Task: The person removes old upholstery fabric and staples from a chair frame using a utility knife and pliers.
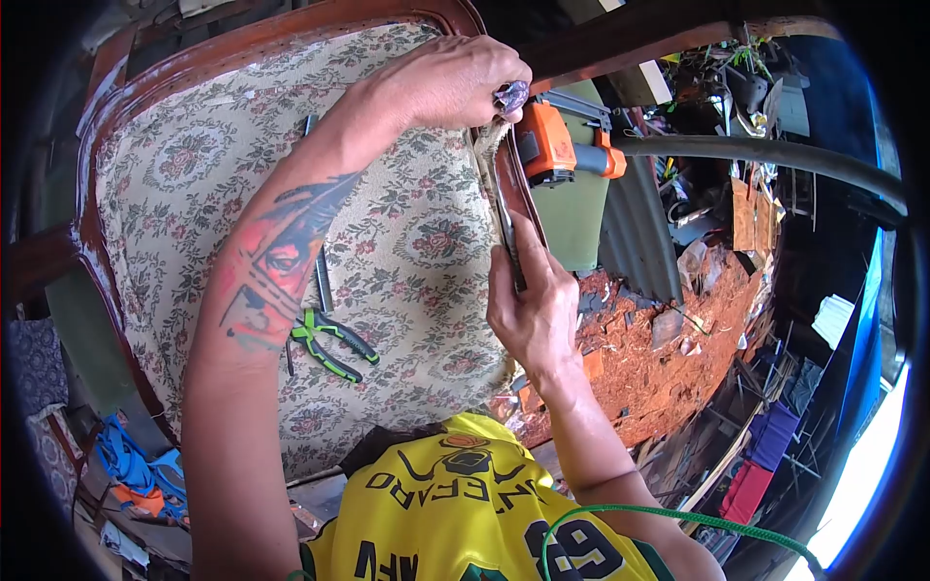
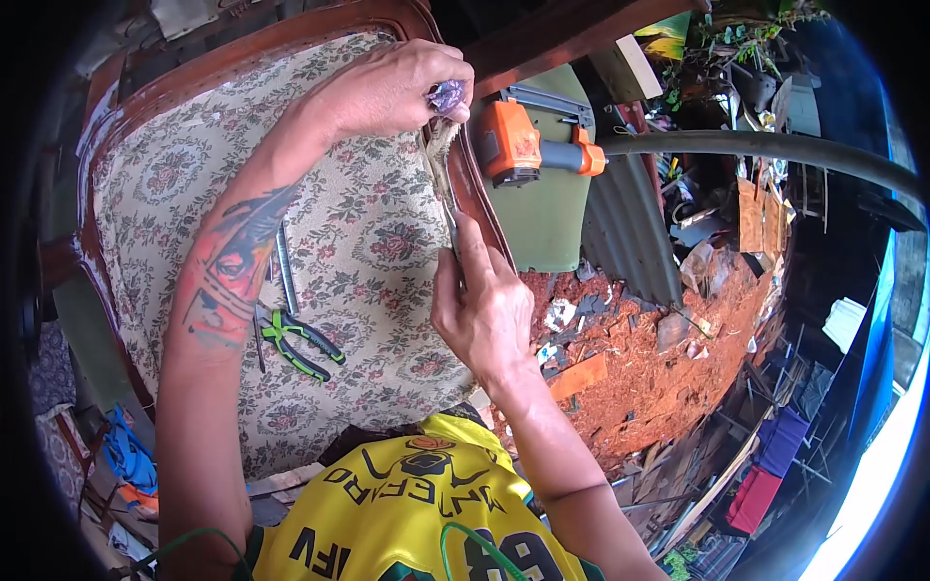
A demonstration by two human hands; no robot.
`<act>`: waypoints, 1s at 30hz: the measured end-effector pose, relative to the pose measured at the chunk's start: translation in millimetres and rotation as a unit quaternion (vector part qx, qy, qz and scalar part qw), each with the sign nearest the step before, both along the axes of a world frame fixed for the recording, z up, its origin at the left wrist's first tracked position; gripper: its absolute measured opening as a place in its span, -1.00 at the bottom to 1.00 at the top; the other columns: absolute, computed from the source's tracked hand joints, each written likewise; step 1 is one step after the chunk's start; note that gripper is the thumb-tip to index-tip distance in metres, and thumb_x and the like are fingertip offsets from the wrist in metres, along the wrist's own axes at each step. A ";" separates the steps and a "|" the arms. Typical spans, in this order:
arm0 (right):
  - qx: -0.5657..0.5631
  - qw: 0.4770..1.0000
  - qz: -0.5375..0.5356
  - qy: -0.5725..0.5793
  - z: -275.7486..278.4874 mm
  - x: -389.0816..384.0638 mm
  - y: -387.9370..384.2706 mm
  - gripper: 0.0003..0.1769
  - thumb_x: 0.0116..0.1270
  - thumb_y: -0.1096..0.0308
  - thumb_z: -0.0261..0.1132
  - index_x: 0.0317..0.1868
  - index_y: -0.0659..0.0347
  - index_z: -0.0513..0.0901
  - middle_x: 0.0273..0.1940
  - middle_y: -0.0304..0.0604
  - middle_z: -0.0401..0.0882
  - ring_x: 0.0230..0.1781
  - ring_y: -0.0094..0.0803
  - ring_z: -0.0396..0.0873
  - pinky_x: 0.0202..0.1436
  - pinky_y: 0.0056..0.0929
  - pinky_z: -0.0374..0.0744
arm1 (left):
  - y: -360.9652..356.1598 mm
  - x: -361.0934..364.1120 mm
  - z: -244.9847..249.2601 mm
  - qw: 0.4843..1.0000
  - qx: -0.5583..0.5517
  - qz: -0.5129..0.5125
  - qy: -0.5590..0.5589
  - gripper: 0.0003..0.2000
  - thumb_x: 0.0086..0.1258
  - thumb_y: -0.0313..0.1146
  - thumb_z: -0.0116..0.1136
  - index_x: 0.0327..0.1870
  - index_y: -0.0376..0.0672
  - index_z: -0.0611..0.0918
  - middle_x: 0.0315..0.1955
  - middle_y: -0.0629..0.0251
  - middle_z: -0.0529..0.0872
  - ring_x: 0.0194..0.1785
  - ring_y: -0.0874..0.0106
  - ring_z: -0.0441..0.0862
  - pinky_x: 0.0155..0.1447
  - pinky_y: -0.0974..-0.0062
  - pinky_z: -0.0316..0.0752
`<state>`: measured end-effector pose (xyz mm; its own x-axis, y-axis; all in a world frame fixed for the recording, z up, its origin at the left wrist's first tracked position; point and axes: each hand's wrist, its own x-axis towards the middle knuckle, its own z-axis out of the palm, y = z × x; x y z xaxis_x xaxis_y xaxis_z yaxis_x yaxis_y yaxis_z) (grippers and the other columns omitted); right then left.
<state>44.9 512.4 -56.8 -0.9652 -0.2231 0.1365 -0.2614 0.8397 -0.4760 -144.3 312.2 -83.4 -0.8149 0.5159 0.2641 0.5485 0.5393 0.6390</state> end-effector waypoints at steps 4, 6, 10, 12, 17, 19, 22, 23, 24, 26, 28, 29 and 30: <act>0.024 1.000 0.004 0.014 -16.3 -23.0 -10.3 -0.57 0.48 0.44 0.37 0.33 0.27 0.62 -0.24 0.20 0.76 -0.30 0.20 0.77 -0.23 0.09 0.69 | 3.4 -0.7 -5.7 1.000 0.003 0.018 0.002 -0.91 0.39 -0.34 0.40 -0.18 -0.11 0.80 -0.20 0.24 0.81 0.01 0.13 0.80 0.14 0.11 0.64; 0.019 1.000 0.007 0.021 -18.5 -24.0 -12.0 -0.59 0.49 0.44 0.36 0.30 0.27 0.63 -0.23 0.21 0.76 -0.27 0.21 0.77 -0.20 0.10 0.69 | 3.5 -0.9 -5.3 1.000 -0.006 0.024 0.015 -0.90 0.40 -0.32 0.40 -0.18 -0.10 0.81 -0.19 0.25 0.81 0.02 0.13 0.81 0.15 0.10 0.64; 0.023 0.999 -0.013 -0.021 -12.7 -22.8 -13.5 -0.59 0.48 0.43 0.36 0.30 0.29 0.64 -0.23 0.21 0.76 -0.25 0.22 0.77 -0.17 0.09 0.69 | 5.8 -0.6 -2.6 0.999 -0.029 0.030 0.000 -0.89 0.42 -0.28 0.40 -0.17 -0.07 0.81 -0.16 0.26 0.82 0.06 0.12 0.81 0.18 0.09 0.65; 0.030 0.999 -0.013 -0.022 -11.9 -22.7 -14.6 -0.59 0.48 0.44 0.36 0.30 0.29 0.65 -0.23 0.21 0.76 -0.26 0.22 0.77 -0.18 0.09 0.69 | 5.6 0.2 -4.1 0.999 -0.031 0.036 -0.001 -0.89 0.43 -0.27 0.39 -0.17 -0.06 0.81 -0.15 0.26 0.83 0.07 0.13 0.81 0.18 0.09 0.65; 0.045 0.998 -0.022 -0.032 -11.0 -19.0 -12.6 -0.56 0.48 0.41 0.36 0.33 0.30 0.64 -0.26 0.23 0.76 -0.29 0.21 0.78 -0.23 0.08 0.69 | 5.8 -0.3 -6.7 0.999 -0.024 0.039 0.005 -0.85 0.43 -0.23 0.42 -0.14 -0.07 0.81 -0.14 0.27 0.83 0.09 0.14 0.80 0.21 0.11 0.64; 0.047 0.998 -0.023 -0.035 -10.5 -19.2 -12.6 -0.58 0.49 0.40 0.36 0.31 0.30 0.64 -0.28 0.22 0.76 -0.31 0.21 0.78 -0.25 0.10 0.69 | 4.8 -0.7 -5.9 0.999 -0.020 0.034 -0.003 -0.83 0.43 -0.21 0.43 -0.13 -0.08 0.81 -0.14 0.27 0.82 0.10 0.15 0.80 0.21 0.11 0.63; 0.056 0.998 -0.025 -0.033 -9.4 -20.7 -14.4 -0.60 0.50 0.39 0.35 0.29 0.28 0.65 -0.30 0.20 0.76 -0.35 0.21 0.77 -0.28 0.12 0.69 | 4.9 0.9 -5.8 1.000 -0.008 0.027 0.000 -0.82 0.43 -0.22 0.45 -0.13 -0.10 0.79 -0.15 0.26 0.81 0.07 0.14 0.80 0.18 0.12 0.63; 0.062 0.997 -0.024 -0.027 -8.0 -21.1 -15.0 -0.62 0.50 0.38 0.34 0.27 0.27 0.66 -0.31 0.19 0.76 -0.38 0.20 0.77 -0.30 0.13 0.69 | 5.0 1.3 -7.3 1.000 -0.001 0.026 0.012 -0.83 0.43 -0.24 0.46 -0.13 -0.11 0.78 -0.16 0.25 0.80 0.05 0.14 0.80 0.15 0.13 0.63; 0.061 0.997 -0.025 -0.030 -2.5 -21.1 -16.4 -0.62 0.50 0.38 0.34 0.27 0.27 0.66 -0.31 0.19 0.76 -0.38 0.20 0.77 -0.30 0.13 0.69 | 4.0 2.2 -8.9 1.000 -0.002 0.025 0.010 -0.83 0.43 -0.24 0.46 -0.13 -0.11 0.78 -0.16 0.25 0.80 0.05 0.14 0.80 0.15 0.13 0.63; 0.078 0.990 -0.039 -0.108 10.6 -23.6 -19.0 -0.57 0.49 0.43 0.36 0.33 0.34 0.67 -0.17 0.33 0.79 -0.16 0.30 0.79 -0.11 0.04 0.73 | 1.2 2.0 -6.3 0.998 0.060 -0.012 0.015 -0.83 0.41 -0.30 0.49 -0.16 -0.15 0.75 -0.19 0.22 0.78 -0.01 0.13 0.79 0.10 0.14 0.63; 0.073 0.994 -0.027 -0.075 2.1 -20.0 -11.8 -0.60 0.49 0.41 0.35 0.29 0.30 0.67 -0.26 0.24 0.77 -0.28 0.23 0.78 -0.21 0.07 0.70 | 0.4 8.8 -1.3 0.997 0.068 -0.018 0.023 -0.83 0.40 -0.31 0.50 -0.17 -0.16 0.74 -0.20 0.22 0.77 -0.02 0.12 0.79 0.08 0.14 0.62; 0.070 0.996 -0.012 -0.045 -1.0 -17.7 -9.2 -0.63 0.49 0.38 0.35 0.25 0.25 0.66 -0.34 0.15 0.75 -0.40 0.16 0.77 -0.32 0.10 0.68 | -0.7 12.8 0.2 0.996 0.078 -0.021 0.027 -0.82 0.39 -0.33 0.51 -0.17 -0.18 0.73 -0.22 0.21 0.76 -0.04 0.12 0.78 0.06 0.15 0.62; 0.070 0.996 -0.012 -0.045 -0.1 -16.1 -7.8 -0.63 0.49 0.38 0.35 0.25 0.25 0.66 -0.34 0.15 0.75 -0.40 0.16 0.77 -0.32 0.10 0.68 | -0.9 14.9 1.5 0.996 0.078 -0.020 0.028 -0.82 0.39 -0.33 0.51 -0.17 -0.18 0.73 -0.22 0.21 0.76 -0.04 0.12 0.78 0.06 0.15 0.62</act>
